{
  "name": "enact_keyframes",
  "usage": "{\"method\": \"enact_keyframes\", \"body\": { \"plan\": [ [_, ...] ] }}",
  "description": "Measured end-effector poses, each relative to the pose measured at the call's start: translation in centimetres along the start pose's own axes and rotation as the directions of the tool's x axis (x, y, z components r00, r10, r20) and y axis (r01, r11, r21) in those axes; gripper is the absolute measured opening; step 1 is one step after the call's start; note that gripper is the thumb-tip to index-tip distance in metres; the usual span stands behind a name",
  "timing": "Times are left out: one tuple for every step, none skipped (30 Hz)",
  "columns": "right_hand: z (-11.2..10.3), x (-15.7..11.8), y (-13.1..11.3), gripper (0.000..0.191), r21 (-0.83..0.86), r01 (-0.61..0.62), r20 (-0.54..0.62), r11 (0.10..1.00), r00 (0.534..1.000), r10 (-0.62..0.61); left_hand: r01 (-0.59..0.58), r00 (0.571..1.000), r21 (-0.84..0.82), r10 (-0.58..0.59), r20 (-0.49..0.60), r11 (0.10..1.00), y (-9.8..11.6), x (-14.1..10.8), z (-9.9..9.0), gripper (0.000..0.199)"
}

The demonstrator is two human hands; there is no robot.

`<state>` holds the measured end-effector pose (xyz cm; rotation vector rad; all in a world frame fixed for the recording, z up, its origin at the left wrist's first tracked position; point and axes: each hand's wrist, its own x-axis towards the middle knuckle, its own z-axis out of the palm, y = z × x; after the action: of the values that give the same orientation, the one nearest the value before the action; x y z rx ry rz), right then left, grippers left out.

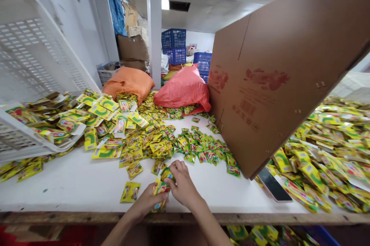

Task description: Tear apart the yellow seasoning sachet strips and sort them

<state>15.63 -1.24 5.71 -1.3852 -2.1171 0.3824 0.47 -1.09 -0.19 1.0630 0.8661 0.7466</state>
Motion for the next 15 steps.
{"method": "enact_keyframes", "body": {
  "plan": [
    [-0.1,0.1,-0.4,0.01,-0.018,0.007,0.022,1.0,1.0,-0.006,0.001,1.0,0.008,-0.001,0.005,1.0,0.0,0.0,0.0,0.032],
    [-0.1,0.3,-0.7,0.01,-0.03,0.016,0.045,0.999,0.999,-0.015,0.001,1.0,0.015,-0.001,0.011,1.0,0.0,0.0,0.0,0.031],
    [-0.1,0.4,-0.9,0.011,-0.035,0.027,0.07,0.999,0.997,-0.025,-0.001,1.0,0.019,0.0,0.012,1.0,0.0,0.0,-0.1,0.03],
    [-0.2,0.6,-1.1,0.012,-0.032,0.037,0.093,0.999,0.995,-0.034,-0.009,1.0,0.021,0.008,0.006,1.0,0.0,0.0,-0.1,0.03],
    [-0.3,0.7,-1.1,0.014,-0.021,0.043,0.112,0.999,0.993,-0.04,-0.024,1.0,0.022,0.024,-0.009,0.999,0.0,0.0,-0.2,0.03],
    [-0.5,0.8,-1.1,0.018,-0.005,0.045,0.124,0.999,0.991,-0.044,-0.04,0.999,0.022,0.041,-0.028,0.999,-0.1,0.0,-0.2,0.029],
    [-0.7,0.9,-1.0,0.021,0.011,0.041,0.124,0.999,0.991,-0.042,-0.052,0.997,0.026,0.053,-0.048,0.998,-0.2,0.0,-0.3,0.03],
    [-1.0,1.0,-0.8,0.022,0.024,0.034,0.112,0.999,0.993,-0.036,-0.06,0.996,0.035,0.062,-0.066,0.998,-0.2,0.0,-0.3,0.03],
    [-1.2,1.1,-0.6,0.022,0.03,0.022,0.088,0.999,0.996,-0.024,-0.064,0.994,0.048,0.068,-0.08,0.997,-0.3,0.0,-0.3,0.031],
    [-1.3,1.1,-0.5,0.021,0.028,0.009,0.058,1.0,0.998,-0.01,-0.066,0.994,0.068,0.071,-0.086,0.996,-0.3,0.1,-0.3,0.031],
    [-1.3,1.1,-0.4,0.019,0.018,-0.004,0.025,1.0,1.0,0.004,-0.068,0.993,0.09,0.076,-0.086,0.994,-0.3,0.2,-0.3,0.031],
    [-1.2,1.1,-0.4,0.016,0.001,-0.014,-0.007,1.0,1.0,0.014,-0.08,0.993,0.106,0.088,-0.081,0.991,-0.3,0.3,-0.2,0.03],
    [-1.1,1.1,-0.4,0.015,-0.016,-0.017,-0.031,1.0,0.999,0.016,-0.1,0.991,0.115,0.109,-0.076,0.988,-0.3,0.4,-0.1,0.029],
    [-0.9,1.0,-0.4,0.014,-0.03,-0.012,-0.044,0.999,0.999,0.011,-0.126,0.989,0.116,0.135,-0.069,0.985,-0.2,0.5,0.0,0.028],
    [-0.8,1.0,-0.5,0.012,-0.04,-0.002,-0.049,0.999,0.999,0.0,-0.155,0.985,0.113,0.162,-0.061,0.982,-0.2,0.6,0.0,0.028]
  ]
}}
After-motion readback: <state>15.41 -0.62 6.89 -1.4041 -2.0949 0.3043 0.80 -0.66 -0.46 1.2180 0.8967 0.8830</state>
